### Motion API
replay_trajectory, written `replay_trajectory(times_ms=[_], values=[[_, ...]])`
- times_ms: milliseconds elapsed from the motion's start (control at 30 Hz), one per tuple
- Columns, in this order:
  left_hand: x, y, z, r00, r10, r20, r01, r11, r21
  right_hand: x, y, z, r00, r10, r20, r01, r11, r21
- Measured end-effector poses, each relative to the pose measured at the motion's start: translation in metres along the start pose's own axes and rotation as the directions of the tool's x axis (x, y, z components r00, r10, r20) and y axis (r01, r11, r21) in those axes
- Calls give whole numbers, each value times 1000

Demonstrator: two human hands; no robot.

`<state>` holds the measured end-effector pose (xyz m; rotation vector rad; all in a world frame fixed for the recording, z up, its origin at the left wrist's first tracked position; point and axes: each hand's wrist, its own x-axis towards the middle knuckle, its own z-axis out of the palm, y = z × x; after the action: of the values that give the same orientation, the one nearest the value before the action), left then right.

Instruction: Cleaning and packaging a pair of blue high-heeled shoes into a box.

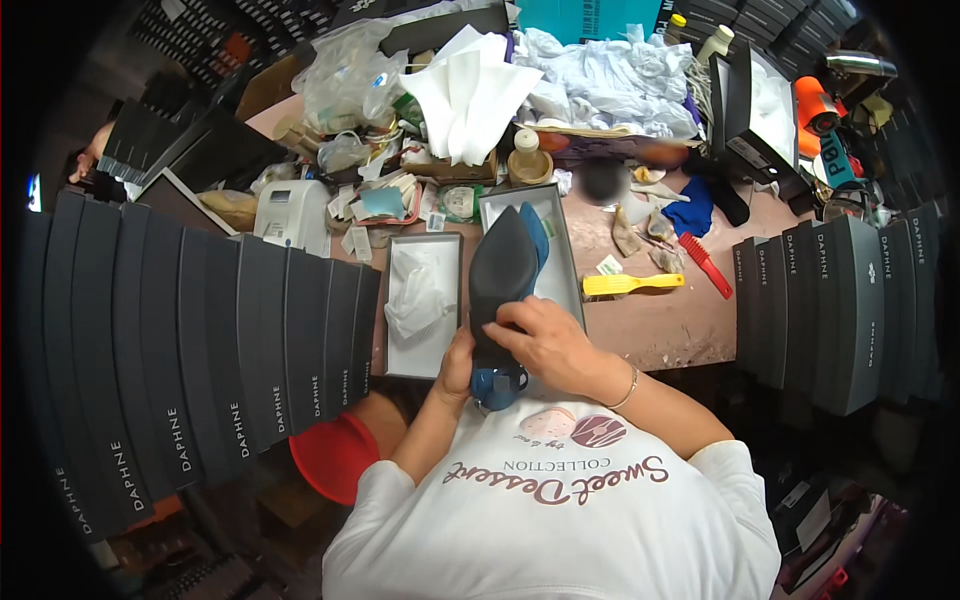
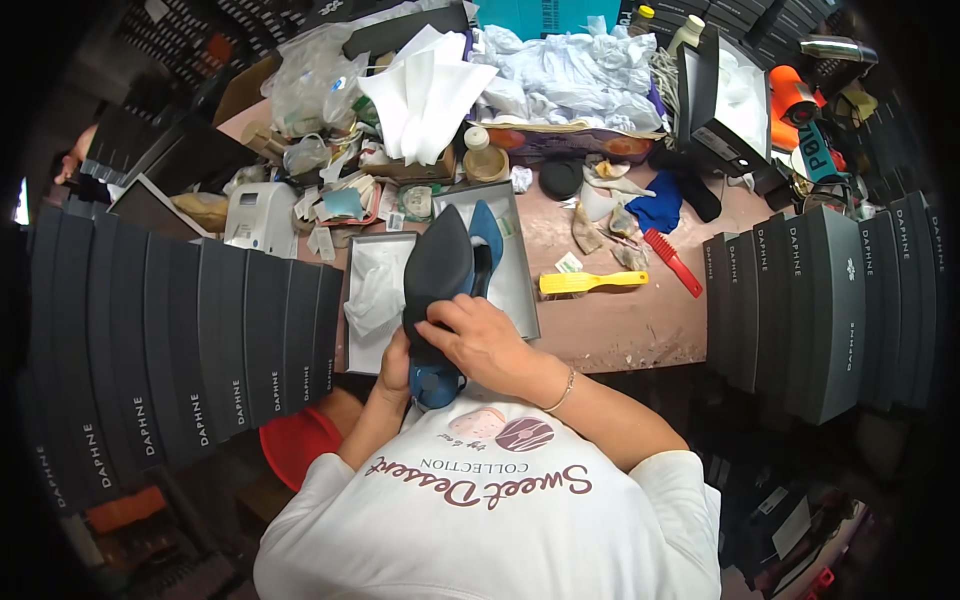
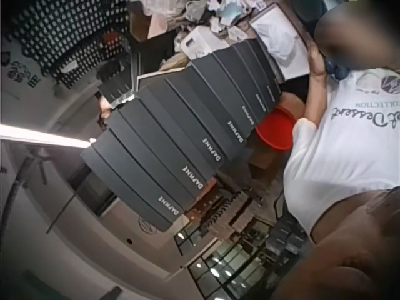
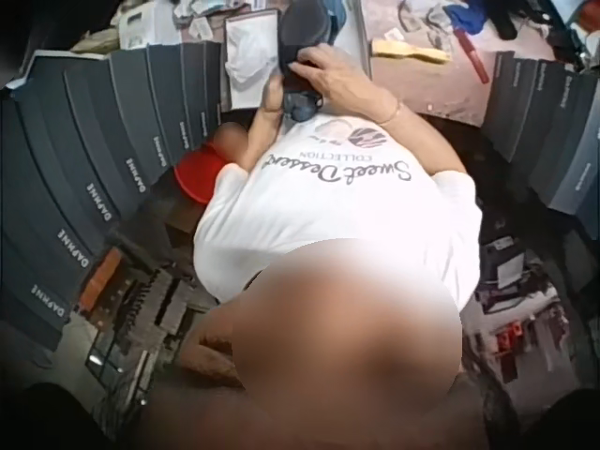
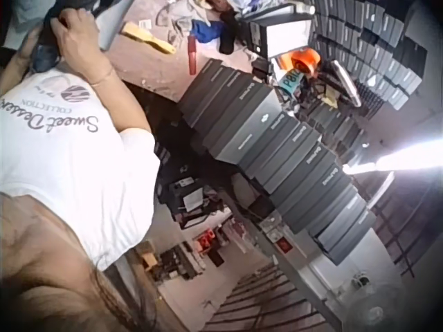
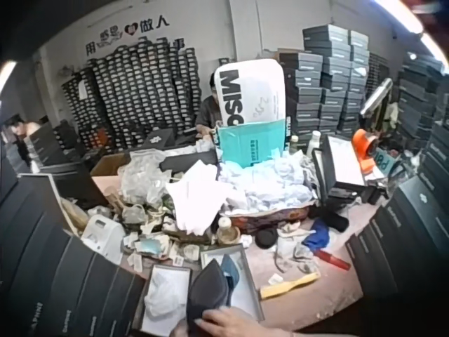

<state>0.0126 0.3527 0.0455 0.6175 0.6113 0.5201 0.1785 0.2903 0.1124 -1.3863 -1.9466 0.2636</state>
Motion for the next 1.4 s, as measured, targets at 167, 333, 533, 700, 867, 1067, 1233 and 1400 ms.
replay_trajectory(times_ms=[167,333,533,700,867,1067,1233,1400], values=[[8,2,-6,999,-27,33,31,990,-135,-40,26,-9,926,4,379,-27,998,55],[25,32,-2,956,227,-184,-229,973,9,-36,32,-42,982,156,103,-167,980,106],[21,27,20,920,268,-287,-282,959,-7,-4,-2,3,986,-128,102,127,992,21],[17,48,-2,929,335,-159,-322,941,104,-78,60,-16,942,326,86,-330,943,48],[18,33,32,965,261,-5,-260,962,82,-41,55,-49,864,455,-214,-404,881,245],[26,20,27,980,-52,193,3,970,243,-27,25,-51,882,384,-271,-334,918,215],[21,2,35,972,-47,232,-110,777,620,-5,21,-29,968,105,-229,-129,987,-94],[16,-3,41,987,-73,146,-31,794,607,20,57,-39,876,281,-391,-368,915,-166]])
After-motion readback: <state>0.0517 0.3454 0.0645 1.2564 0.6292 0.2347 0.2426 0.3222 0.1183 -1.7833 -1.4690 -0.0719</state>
